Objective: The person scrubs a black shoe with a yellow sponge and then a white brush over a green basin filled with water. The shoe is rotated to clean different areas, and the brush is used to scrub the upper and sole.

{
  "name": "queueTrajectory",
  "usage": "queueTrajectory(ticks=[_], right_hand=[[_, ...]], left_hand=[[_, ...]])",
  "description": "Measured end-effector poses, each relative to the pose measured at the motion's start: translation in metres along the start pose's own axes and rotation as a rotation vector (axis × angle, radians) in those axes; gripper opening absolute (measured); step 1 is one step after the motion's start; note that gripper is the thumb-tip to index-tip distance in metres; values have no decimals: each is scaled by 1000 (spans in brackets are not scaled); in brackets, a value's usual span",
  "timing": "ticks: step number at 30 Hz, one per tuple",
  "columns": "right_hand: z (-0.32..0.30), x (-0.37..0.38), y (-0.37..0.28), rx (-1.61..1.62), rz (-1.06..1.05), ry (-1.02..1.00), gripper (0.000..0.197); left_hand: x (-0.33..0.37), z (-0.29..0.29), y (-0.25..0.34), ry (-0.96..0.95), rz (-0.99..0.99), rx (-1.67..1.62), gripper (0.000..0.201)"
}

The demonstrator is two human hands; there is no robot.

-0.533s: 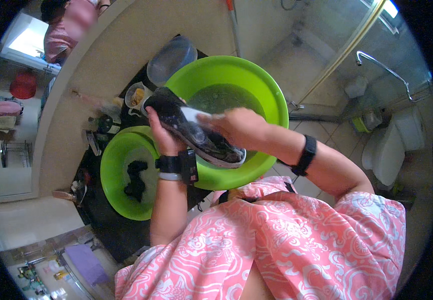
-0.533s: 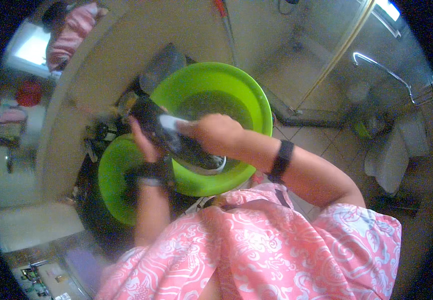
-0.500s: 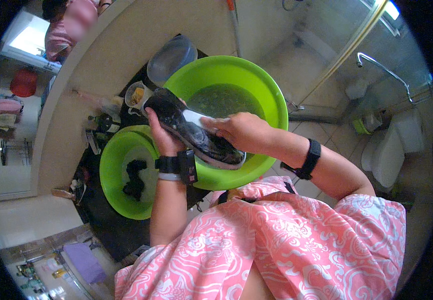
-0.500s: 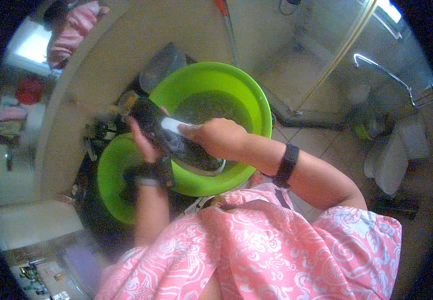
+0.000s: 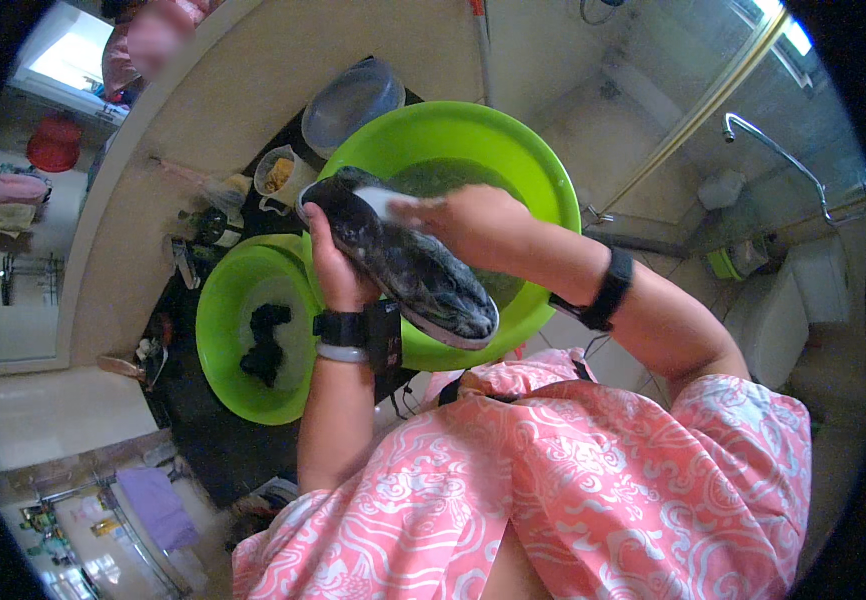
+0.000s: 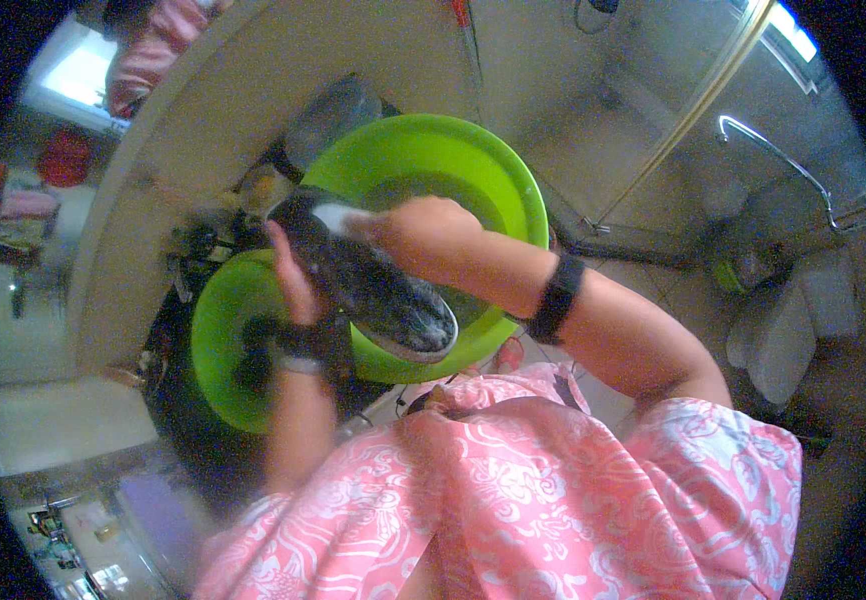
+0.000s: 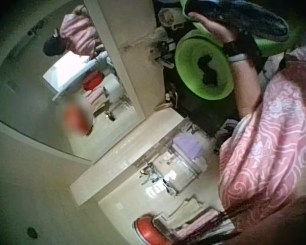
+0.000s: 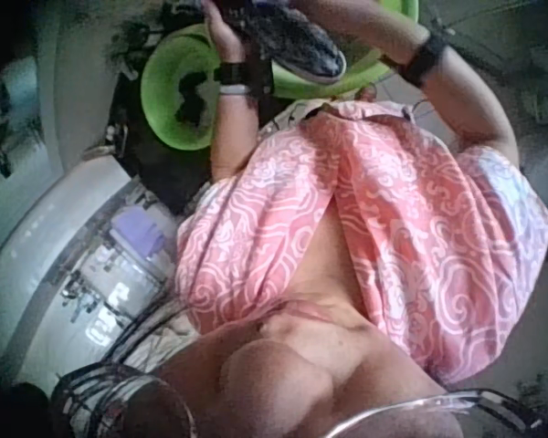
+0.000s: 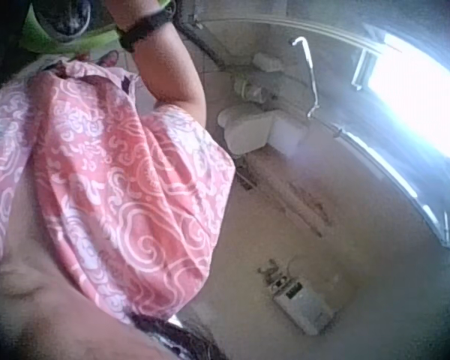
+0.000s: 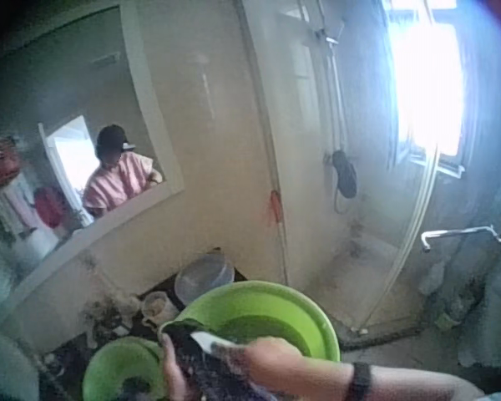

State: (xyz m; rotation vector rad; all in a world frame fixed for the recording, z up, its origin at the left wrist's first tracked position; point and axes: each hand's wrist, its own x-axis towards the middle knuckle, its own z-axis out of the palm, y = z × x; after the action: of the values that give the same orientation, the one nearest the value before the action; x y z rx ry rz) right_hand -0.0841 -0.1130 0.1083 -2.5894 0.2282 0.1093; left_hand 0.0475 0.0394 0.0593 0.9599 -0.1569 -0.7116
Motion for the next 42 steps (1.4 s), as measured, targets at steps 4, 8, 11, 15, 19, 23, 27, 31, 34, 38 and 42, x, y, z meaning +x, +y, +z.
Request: queueTrajectory(ticks=[4,8,11,15,19,23,27,31,34,38,42], right_hand=[[4,-6,-10,112,111,-88,34],[10,27,-22,-126,113,7,33],[15,31,-31,-69,-44,207,33],[18,12,-44,519,-27,-50,30],[23,10,-57,988,156,-61,32],[24,21,-62,1065,103,10,34],[29,12,-53,832,-5,-22,35],[41,13,-44,561,-101,27,47],[50,36,-47,769,-198,105,46],[49,43,-50,552,-86,164,45],[40,6,-48,212,-70,-23,51]], left_hand=[[1,-5,0,-78,-5,-95,61],[-5,-4,-15,-160,-147,-244,63],[-4,-16,-8,-210,-101,-251,69],[-2,-22,0,-290,-77,-322,77],[-7,-8,-18,-220,-117,-304,83],[-1,-13,-19,-258,-91,-301,86],[3,-34,-8,-159,22,2,88],[3,-34,-10,-31,-52,-6,88],[3,-26,-18,-31,-197,-222,91],[11,-30,-13,-217,-145,-375,93],[18,-47,-3,-200,-47,-329,87]])
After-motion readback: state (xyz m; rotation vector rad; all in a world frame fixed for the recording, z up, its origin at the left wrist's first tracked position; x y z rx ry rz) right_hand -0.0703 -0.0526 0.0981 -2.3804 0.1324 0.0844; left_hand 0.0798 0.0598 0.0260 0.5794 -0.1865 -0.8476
